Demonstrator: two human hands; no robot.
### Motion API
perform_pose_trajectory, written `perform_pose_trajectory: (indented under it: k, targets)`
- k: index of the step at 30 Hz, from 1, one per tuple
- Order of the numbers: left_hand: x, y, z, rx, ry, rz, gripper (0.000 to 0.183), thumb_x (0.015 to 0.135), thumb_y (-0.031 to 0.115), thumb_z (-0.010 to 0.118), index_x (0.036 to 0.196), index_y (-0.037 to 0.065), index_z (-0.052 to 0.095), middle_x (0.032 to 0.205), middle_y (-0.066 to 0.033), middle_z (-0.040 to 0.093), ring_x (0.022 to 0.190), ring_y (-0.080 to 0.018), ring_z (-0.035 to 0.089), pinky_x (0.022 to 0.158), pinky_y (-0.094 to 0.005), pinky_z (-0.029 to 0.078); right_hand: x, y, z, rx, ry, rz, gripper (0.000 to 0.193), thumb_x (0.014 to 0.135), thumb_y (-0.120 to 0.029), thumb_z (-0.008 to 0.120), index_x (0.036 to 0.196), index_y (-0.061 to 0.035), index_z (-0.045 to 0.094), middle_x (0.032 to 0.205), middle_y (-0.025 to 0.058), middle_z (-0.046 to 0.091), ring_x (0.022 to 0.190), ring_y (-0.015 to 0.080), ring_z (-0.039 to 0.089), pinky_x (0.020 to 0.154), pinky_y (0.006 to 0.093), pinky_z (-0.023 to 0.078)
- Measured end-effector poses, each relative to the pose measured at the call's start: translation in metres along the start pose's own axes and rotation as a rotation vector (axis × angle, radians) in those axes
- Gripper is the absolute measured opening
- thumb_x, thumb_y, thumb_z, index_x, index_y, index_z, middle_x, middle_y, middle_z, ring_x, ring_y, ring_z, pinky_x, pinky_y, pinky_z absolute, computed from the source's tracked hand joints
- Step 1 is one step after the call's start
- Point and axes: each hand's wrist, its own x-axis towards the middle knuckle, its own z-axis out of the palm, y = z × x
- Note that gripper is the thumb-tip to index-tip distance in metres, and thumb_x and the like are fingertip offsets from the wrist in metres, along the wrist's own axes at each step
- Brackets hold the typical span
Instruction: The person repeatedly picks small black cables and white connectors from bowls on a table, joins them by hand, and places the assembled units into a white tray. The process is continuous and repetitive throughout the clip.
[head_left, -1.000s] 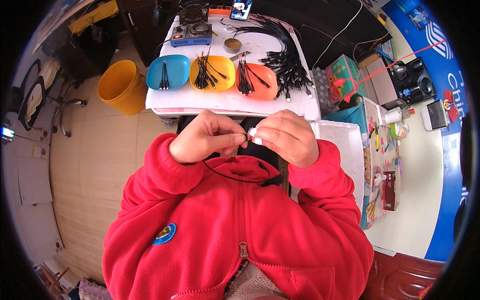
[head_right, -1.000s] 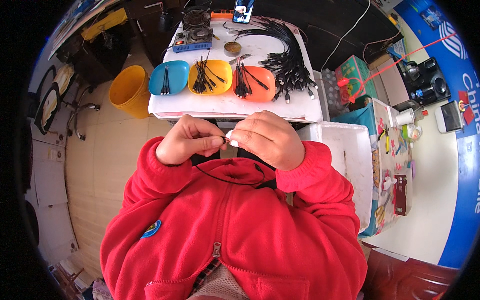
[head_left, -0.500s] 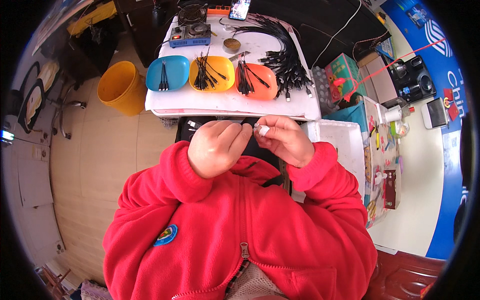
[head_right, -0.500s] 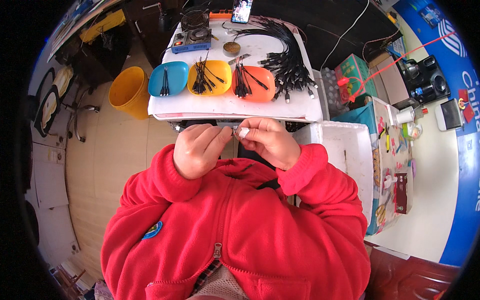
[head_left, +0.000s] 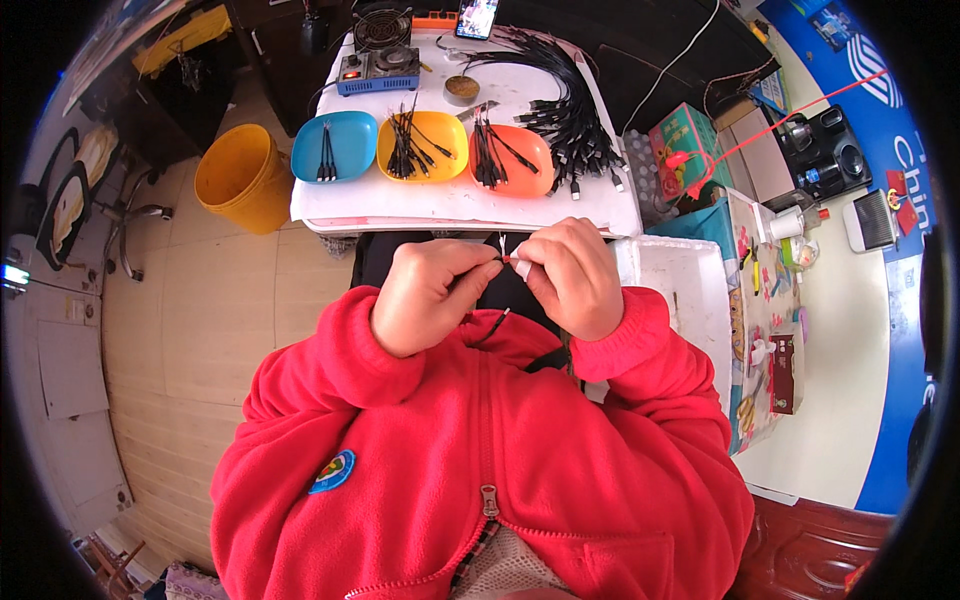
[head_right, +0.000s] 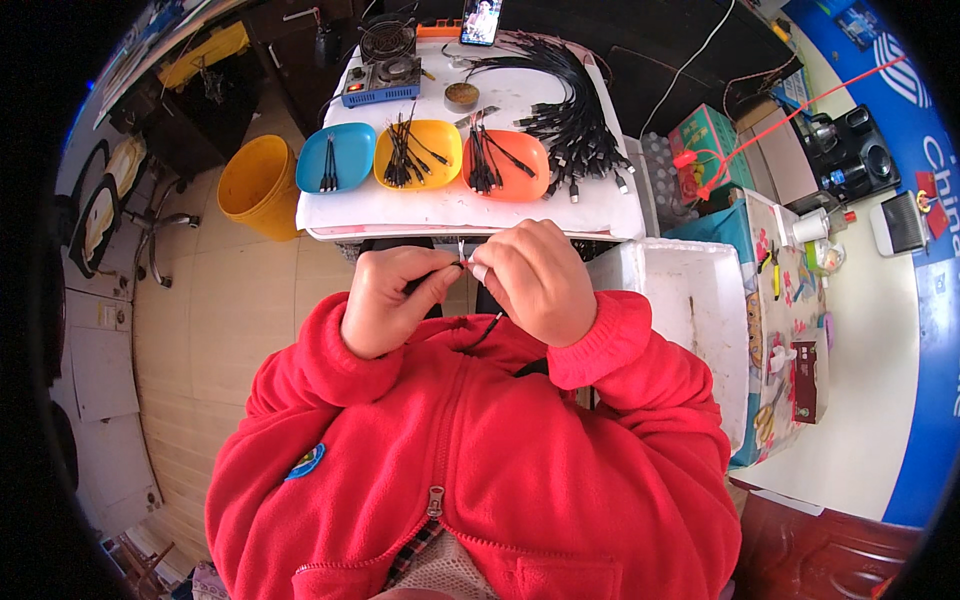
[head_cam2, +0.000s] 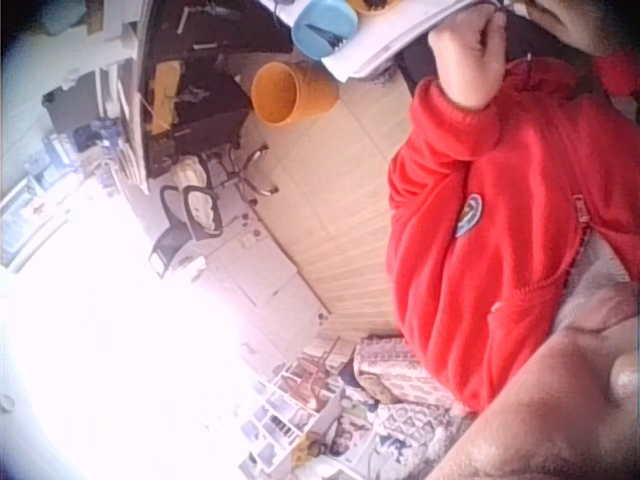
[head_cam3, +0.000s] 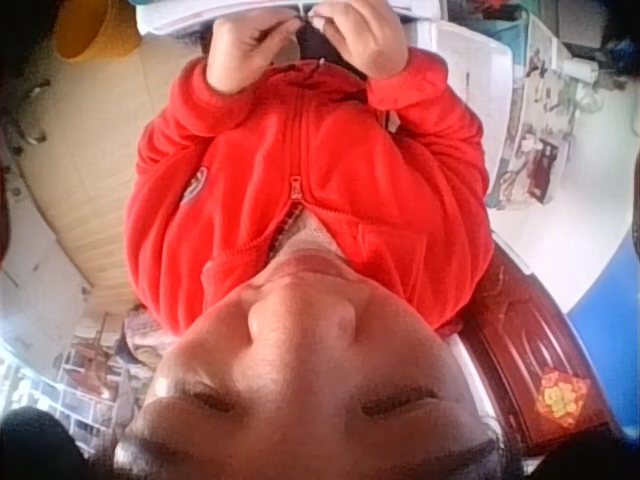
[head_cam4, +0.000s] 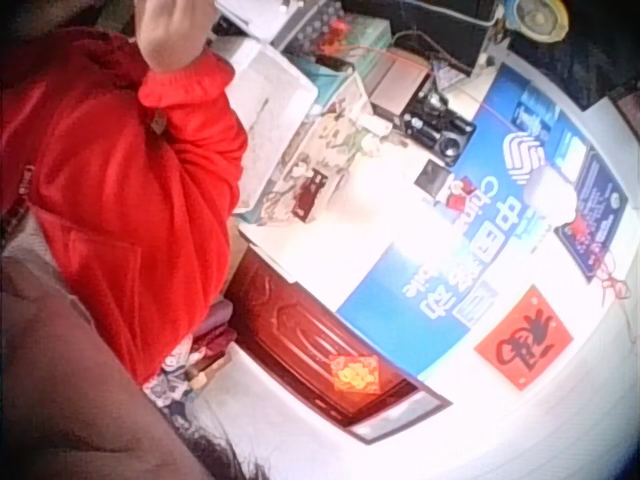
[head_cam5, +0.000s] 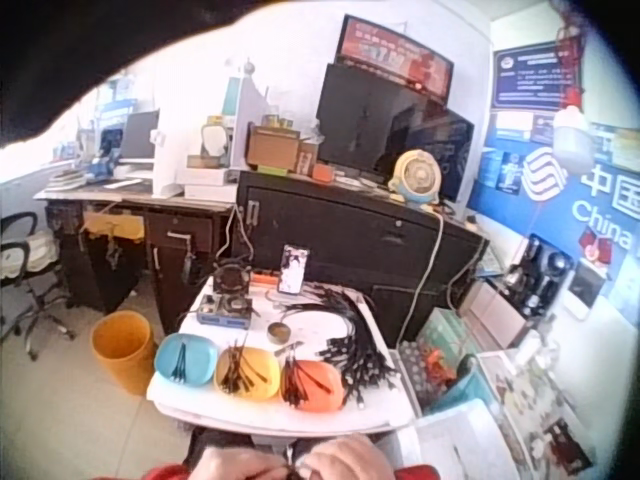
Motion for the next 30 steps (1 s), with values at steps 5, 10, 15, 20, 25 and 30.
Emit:
perform_pose_trajectory:
  k: [5,10,15,20,25,30]
  targets:
    - [0.0,-0.009,0.009,0.552,0.081,0.424,0.011,0.08,-0.003,0.063,0.091,-0.003,0.063,0.066,-0.0123,0.058,0.056,-0.0277,0.058,0.052,-0.0316,0.047,-0.011,0.001,0.005,1.161,-0.261,0.939,0.017,0.094,-0.017,0.059,0.097,-0.0009,0.058,0.086,-0.0003,0.056,0.072,0.0079,0.048,0.069,0.0244,0.043]
    - [0.001,-0.008,0.004,0.074,0.004,0.095,0.007,0.086,0.001,0.062,0.09,-0.003,0.065,0.064,-0.0077,0.057,0.054,-0.0169,0.054,0.05,-0.0278,0.043,-0.016,0.006,0.006,1.26,-0.191,0.887,0.018,0.089,-0.013,0.064,0.1,-0.0011,0.058,0.089,0.0025,0.057,0.075,0.0106,0.053,0.071,0.0254,0.045]
    - [0.003,-0.006,-0.003,-0.309,-0.133,-0.253,0.014,0.093,0.005,0.059,0.091,-0.005,0.067,0.063,0.0004,0.055,0.059,-0.0043,0.045,0.051,-0.0215,0.038,-0.004,0.004,-0.001,0.181,0.031,0.048,0.032,0.068,0.001,0.072,0.097,-0.0043,0.059,0.087,0.0079,0.058,0.076,0.0263,0.058,0.067,0.0338,0.047]
    - [0.0,-0.006,0.005,-0.095,-0.035,-0.051,0.007,0.086,0.0,0.063,0.092,-0.004,0.065,0.064,-0.0053,0.056,0.054,-0.0136,0.05,0.05,-0.0264,0.041,-0.005,0.0,0.004,0.165,0.008,0.14,0.02,0.076,-0.001,0.069,0.093,-0.0036,0.06,0.085,0.0067,0.057,0.074,0.0207,0.056,0.064,0.0297,0.044]
    - [-0.002,-0.01,0.013,0.4,0.106,0.383,0.017,0.078,-0.005,0.066,0.094,-0.003,0.062,0.066,-0.0137,0.056,0.054,-0.0289,0.057,0.05,-0.0332,0.045,-0.016,-0.002,0.013,1.14,-0.117,0.887,0.013,0.095,-0.014,0.058,0.096,-0.0007,0.057,0.085,-0.0009,0.055,0.075,0.0064,0.049,0.064,0.0217,0.042]
    - [-0.003,-0.009,0.007,0.071,0.042,0.098,0.009,0.083,-0.002,0.064,0.092,-0.005,0.065,0.065,-0.0101,0.059,0.054,-0.0193,0.057,0.05,-0.0282,0.045,-0.019,-0.005,0.008,0.479,0.088,0.501,0.02,0.082,-0.005,0.069,0.1,-0.0036,0.06,0.087,0.0056,0.059,0.077,0.014,0.057,0.068,0.0267,0.046]
